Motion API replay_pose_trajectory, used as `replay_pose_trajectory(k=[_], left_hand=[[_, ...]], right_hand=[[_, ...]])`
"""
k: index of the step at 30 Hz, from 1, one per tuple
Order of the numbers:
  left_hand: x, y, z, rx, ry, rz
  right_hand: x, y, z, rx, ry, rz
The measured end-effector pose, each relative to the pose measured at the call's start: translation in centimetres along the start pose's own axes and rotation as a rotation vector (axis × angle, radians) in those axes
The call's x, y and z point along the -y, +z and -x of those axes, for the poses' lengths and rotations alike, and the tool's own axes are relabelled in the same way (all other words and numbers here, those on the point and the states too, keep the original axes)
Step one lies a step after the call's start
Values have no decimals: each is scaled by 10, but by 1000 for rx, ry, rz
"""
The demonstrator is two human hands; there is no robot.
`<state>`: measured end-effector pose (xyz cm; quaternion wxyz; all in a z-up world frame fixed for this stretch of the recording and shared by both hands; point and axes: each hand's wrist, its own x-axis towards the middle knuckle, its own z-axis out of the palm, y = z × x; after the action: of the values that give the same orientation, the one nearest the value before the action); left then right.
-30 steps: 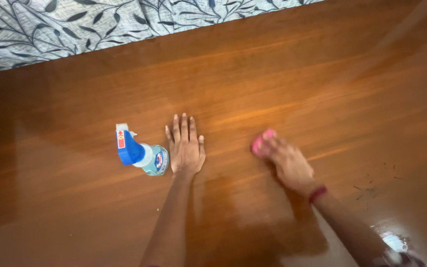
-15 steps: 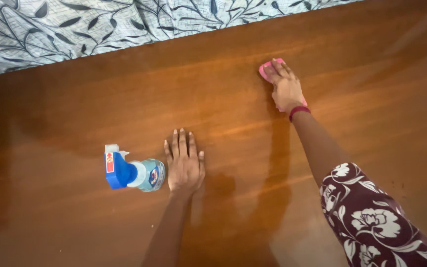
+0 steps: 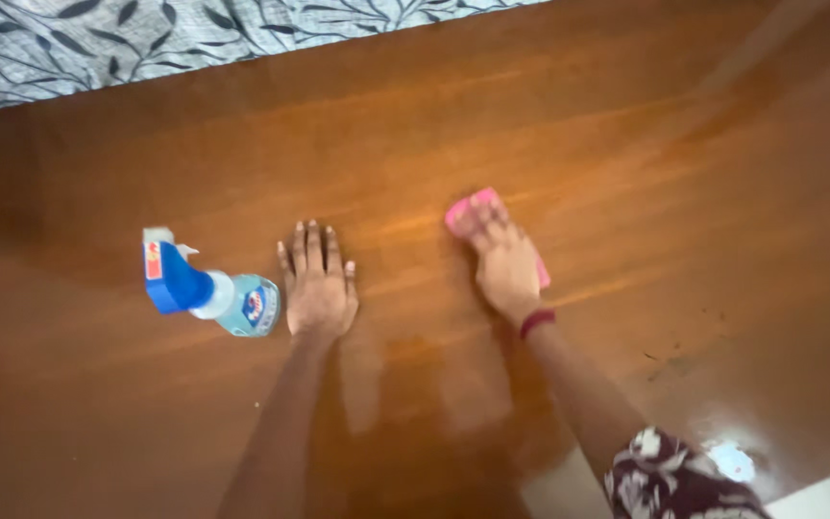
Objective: The person wipes the top surface and the front drawer of a wooden desk with a cloth and a spray cleaner.
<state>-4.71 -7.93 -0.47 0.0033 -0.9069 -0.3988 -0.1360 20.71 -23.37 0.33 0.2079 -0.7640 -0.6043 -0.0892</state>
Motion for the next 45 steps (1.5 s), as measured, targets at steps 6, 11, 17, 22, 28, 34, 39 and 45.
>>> replay_pose_trajectory(k=[6,11,17,22,28,34,39,45], left_hand=[[-6,0,21,-6,7,-6],[-11,0,58,-25,28,36],[-19,-9,80,-32,49,77],[-22,-13,75,-27,30,59],[-20,-8,75,-27,-10,70],[-19,-9,72,-15,-51,113],[-23,-20,73,-12,-54,125],[-23,-25,74,-29,-34,156]], right_hand=[[44,-54,108,83,-11,-53],[51,-84,191,143,3,-56],[47,-81,260,117,-25,-28],[76,-58,241,249,-449,-151],[117,-10,102,284,-394,-78],[119,38,-33,164,-245,-3],[115,59,-108,129,-138,-20],[106,93,-164,46,-35,-36]])
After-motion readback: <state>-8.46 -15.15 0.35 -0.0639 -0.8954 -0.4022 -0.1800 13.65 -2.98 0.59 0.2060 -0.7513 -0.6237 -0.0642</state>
